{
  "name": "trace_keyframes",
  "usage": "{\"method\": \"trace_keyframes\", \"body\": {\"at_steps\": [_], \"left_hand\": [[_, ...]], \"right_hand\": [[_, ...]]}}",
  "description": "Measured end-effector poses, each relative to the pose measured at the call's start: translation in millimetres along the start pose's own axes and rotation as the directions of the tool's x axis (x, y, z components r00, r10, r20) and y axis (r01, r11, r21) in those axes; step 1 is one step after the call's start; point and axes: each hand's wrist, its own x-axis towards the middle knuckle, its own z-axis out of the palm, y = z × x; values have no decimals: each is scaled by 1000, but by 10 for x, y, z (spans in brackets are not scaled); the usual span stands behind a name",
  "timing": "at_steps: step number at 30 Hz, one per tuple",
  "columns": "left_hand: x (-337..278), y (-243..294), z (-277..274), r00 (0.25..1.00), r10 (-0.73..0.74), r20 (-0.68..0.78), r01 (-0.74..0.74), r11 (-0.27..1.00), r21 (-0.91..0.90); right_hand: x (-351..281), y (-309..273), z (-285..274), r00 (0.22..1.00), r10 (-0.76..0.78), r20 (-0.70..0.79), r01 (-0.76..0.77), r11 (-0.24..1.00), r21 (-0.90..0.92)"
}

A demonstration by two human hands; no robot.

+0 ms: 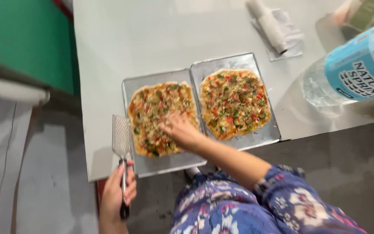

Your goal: Grate cheese onto square pizzas on baking sheets.

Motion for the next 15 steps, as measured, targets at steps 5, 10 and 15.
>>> {"method": "trace_keyframes", "body": {"at_steps": [5, 10, 15], "left_hand": [[58, 66, 157, 996, -79, 46, 78, 997, 11], [158, 188, 406, 995, -67, 76, 60, 994, 86], [402, 220, 1030, 988, -63, 140, 35, 981, 193]], "right_hand": [[-389, -178, 52, 998, 54, -39, -52, 998, 40], [-778, -101, 178, 976, -38, -215, 8, 990, -141], [-1372, 164, 286, 982, 188, 12, -185, 974, -128]]}}
